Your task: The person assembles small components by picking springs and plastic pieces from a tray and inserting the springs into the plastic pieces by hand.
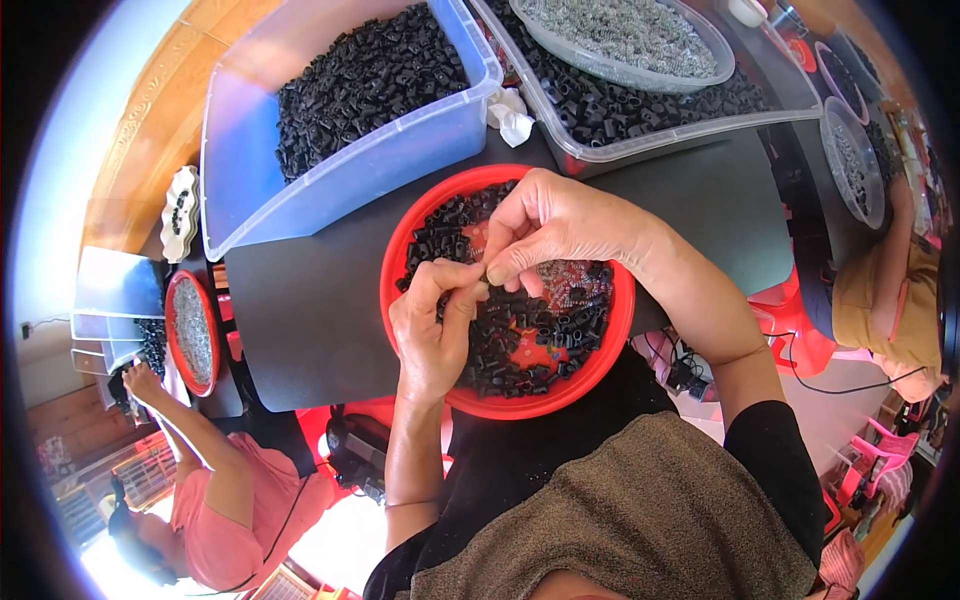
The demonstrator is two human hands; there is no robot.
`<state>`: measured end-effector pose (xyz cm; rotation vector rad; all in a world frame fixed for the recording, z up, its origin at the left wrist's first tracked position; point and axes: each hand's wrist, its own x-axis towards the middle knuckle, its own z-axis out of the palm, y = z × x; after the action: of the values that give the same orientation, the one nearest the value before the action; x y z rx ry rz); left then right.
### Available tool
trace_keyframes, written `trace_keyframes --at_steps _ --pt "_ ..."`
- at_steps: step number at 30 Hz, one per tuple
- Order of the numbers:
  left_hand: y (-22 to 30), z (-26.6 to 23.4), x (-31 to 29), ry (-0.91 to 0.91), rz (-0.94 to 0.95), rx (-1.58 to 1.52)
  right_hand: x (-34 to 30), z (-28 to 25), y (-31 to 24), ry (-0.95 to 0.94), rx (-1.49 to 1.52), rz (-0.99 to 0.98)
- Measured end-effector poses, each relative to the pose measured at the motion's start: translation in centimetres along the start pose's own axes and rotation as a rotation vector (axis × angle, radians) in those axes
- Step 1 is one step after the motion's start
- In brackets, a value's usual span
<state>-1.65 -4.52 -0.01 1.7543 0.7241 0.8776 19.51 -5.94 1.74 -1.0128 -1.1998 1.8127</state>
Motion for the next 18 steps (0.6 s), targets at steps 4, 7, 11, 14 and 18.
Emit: trace_keyframes --at_steps 4,7,11,14,18 --pt "-0.4 -0.2 -0.2 -0.010 0.011 -0.218 0.1 0.3 0.3 -0.031 0.096 0.000" --pt "-0.7 -0.3 -0.3 -0.036 0.088 -0.105 0.2 0.6 0.2 -0.027 0.107 0.004" --pt "-0.7 -0.1 -0.2 0.029 0.100 -0.146 0.6 1.1 0.1 -0.001 0.108 -0.013" --pt "0.0 0.1 0.2 0.093 -0.016 -0.211 0.8 1.1 0.0 0.059 0.073 -0.072" --pt "1.3 -0.4 0.8 0.245 -0.038 -0.245 0.7 1.9 -0.4 0.218 -0.004 -0.075"
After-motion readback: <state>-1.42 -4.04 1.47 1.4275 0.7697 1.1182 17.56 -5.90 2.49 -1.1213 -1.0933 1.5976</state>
